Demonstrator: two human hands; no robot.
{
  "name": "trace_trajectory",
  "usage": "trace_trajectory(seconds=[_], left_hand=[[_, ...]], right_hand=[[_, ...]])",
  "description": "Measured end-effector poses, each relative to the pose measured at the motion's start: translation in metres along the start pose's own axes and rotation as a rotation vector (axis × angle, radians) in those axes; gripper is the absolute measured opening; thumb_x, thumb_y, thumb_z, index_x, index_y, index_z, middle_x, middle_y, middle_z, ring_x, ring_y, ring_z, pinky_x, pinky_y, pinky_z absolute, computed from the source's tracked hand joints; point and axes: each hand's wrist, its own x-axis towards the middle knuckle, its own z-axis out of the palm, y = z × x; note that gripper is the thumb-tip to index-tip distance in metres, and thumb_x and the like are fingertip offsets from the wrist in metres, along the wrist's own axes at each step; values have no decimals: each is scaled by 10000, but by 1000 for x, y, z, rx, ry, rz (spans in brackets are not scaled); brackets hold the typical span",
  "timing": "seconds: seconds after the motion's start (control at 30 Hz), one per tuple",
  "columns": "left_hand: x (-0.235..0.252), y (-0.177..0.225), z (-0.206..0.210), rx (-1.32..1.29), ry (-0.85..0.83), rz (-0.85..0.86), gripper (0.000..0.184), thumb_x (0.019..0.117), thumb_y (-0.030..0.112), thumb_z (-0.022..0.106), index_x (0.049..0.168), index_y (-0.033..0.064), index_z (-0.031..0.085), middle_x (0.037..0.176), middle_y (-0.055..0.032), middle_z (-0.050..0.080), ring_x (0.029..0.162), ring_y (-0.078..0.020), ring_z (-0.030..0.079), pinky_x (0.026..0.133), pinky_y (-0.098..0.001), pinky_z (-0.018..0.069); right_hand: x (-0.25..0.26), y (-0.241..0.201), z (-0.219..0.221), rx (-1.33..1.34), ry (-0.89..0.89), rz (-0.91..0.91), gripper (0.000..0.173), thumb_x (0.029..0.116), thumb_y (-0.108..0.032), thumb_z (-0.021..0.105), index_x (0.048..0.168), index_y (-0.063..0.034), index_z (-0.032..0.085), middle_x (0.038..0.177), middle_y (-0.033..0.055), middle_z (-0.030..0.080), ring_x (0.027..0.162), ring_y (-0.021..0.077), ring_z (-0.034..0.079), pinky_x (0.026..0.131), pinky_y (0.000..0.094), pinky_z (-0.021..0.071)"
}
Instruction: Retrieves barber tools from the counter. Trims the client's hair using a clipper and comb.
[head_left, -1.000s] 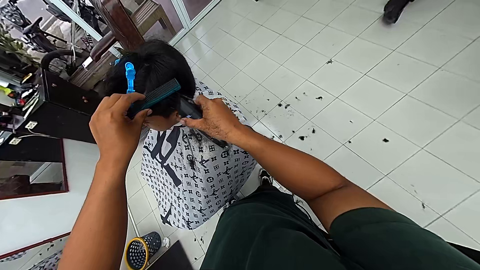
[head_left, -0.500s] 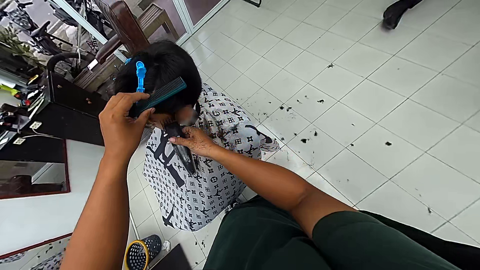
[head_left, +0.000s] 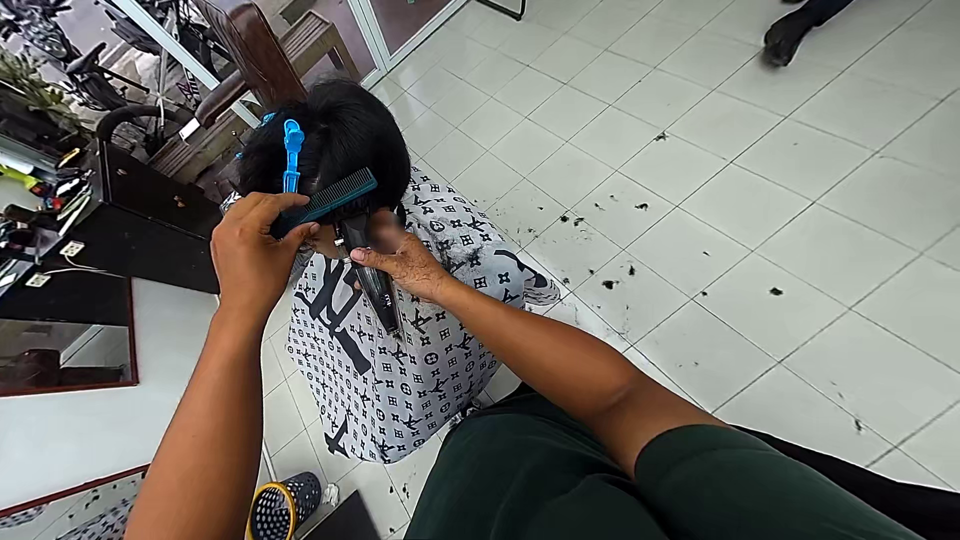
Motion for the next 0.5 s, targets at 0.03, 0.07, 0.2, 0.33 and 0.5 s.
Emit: trace_trajectory(seconds=[0.03, 0.07, 0.2, 0.33, 0.5], left_hand=[[0, 0, 0, -1, 0, 2, 282, 907, 149, 773, 1162, 36, 733, 1110, -211, 709, 1057, -361, 673, 924, -530, 503], [0, 0, 1, -1, 0, 3, 280, 907, 147, 773, 1162, 37, 733, 1114, -212, 709, 1059, -363, 672, 924, -534, 501], [-1, 1, 2, 7, -6, 18, 281, 912, 160, 769, 1167, 45, 732, 1098, -205, 709, 1052, -366, 668, 911, -539, 498], [-2, 6, 1, 0, -3, 22, 282, 917, 155, 763, 1168, 31, 731, 1107, -215, 708, 1060, -366, 667, 920, -531, 497], [4, 16, -5, 18, 41, 33, 286, 923, 175, 760, 1175, 41, 730, 1118, -213, 707, 1066, -358, 669, 926, -510, 502]], right_hand=[[-1, -2, -1, -11, 1, 3, 362, 984, -173, 695, 1218, 75, 573, 981, 176, 698, 836, 220, 724, 804, 393, 619], [-1, -4, -2, -11, 1, -1, 359, 985, -171, 694, 1216, 77, 574, 982, 177, 698, 832, 223, 727, 799, 394, 625], [-5, -15, -5, 54, -11, 7, 327, 999, -134, 667, 1225, 76, 558, 967, 173, 695, 793, 228, 731, 756, 384, 639], [-11, -21, -9, 182, -55, -65, 273, 1029, -87, 576, 1249, 64, 522, 948, 152, 689, 788, 225, 734, 754, 383, 643], [-12, 14, -13, -69, -161, 150, 297, 1035, -186, 619, 1184, 67, 569, 893, 150, 680, 724, 184, 699, 701, 338, 613]])
